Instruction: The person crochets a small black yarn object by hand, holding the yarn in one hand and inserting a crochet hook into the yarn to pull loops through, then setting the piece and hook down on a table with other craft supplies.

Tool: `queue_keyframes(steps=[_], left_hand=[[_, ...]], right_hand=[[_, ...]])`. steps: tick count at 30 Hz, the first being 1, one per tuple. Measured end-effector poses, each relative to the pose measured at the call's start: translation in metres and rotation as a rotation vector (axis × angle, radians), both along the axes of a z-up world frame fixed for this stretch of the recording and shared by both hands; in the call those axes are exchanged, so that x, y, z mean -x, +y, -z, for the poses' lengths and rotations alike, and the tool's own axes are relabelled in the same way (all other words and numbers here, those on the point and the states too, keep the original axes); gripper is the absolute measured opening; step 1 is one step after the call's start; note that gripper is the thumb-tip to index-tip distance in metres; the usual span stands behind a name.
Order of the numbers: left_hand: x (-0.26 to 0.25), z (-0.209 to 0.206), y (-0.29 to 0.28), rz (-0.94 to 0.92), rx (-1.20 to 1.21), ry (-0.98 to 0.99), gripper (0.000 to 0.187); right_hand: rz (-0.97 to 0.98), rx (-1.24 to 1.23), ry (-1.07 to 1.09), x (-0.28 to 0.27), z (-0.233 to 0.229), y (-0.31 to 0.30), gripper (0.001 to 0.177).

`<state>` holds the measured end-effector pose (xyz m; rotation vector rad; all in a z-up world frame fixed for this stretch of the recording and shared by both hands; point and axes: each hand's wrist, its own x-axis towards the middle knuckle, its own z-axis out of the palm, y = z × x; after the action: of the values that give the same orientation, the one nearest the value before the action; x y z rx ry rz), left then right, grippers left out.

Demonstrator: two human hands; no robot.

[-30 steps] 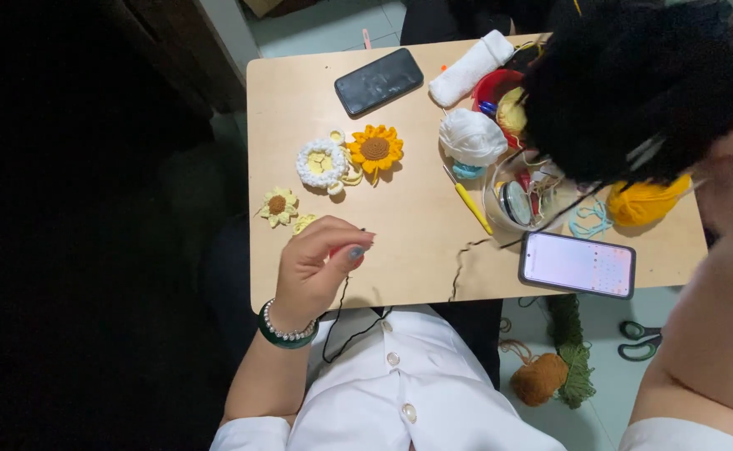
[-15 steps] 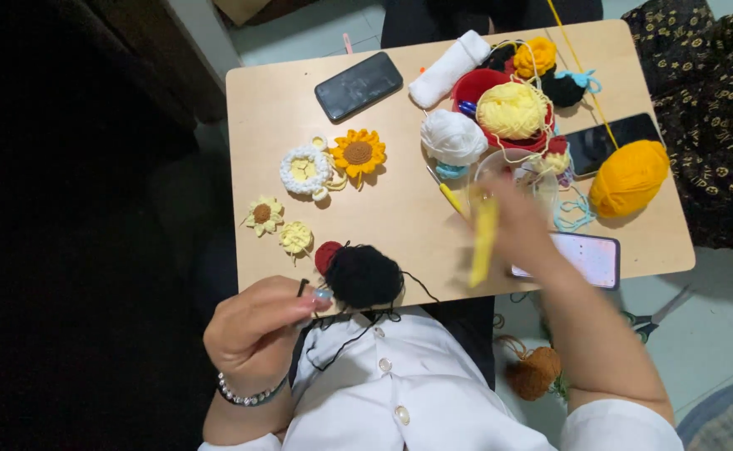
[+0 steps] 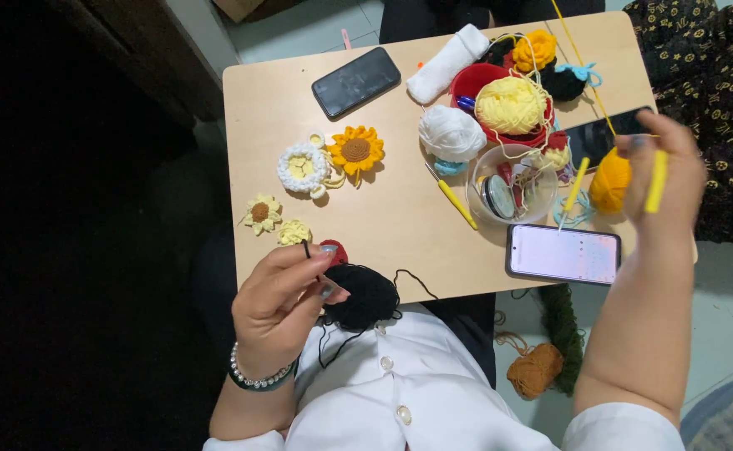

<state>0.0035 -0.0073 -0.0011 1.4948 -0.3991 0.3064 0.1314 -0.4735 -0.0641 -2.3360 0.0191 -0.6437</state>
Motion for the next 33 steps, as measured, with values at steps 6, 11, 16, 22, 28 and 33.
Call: queue_keyframes(steps=[6, 11, 16, 22, 28, 33], left_hand=[[-0.015, -0.009, -0.012, 0.160, -0.057, 0.177, 0.051], [-0.033, 0.009, -0.030, 0.313, -0.132, 0.285, 0.060], [-0.035, 0.016, -0.036, 0.450, -0.187, 0.239, 0.057], [-0.037, 0.027, -0.020, 0.351, -0.154, 0.231, 0.055], [-0.008, 0.033, 0.021, 0.230, -0.230, 0.377, 0.047], [0.010, 0.045, 0.038, 0.155, -0.258, 0.430, 0.046]], right_hand=[[-0.032, -0.403, -0.189, 0.036, -0.003, 0.019, 0.050], [-0.106, -0.846, 0.021, 0.067, 0.016, 0.126, 0.044], [-0.719, -1.186, 0.426, 0.084, 0.058, 0.216, 0.060], [-0.450, -0.897, 0.479, 0.087, 0.061, 0.229, 0.012], [0.011, 0.013, 0.219, 0.107, 0.058, 0.055, 0.024], [0.028, 0.412, 0.372, 0.117, 0.068, -0.014, 0.086]])
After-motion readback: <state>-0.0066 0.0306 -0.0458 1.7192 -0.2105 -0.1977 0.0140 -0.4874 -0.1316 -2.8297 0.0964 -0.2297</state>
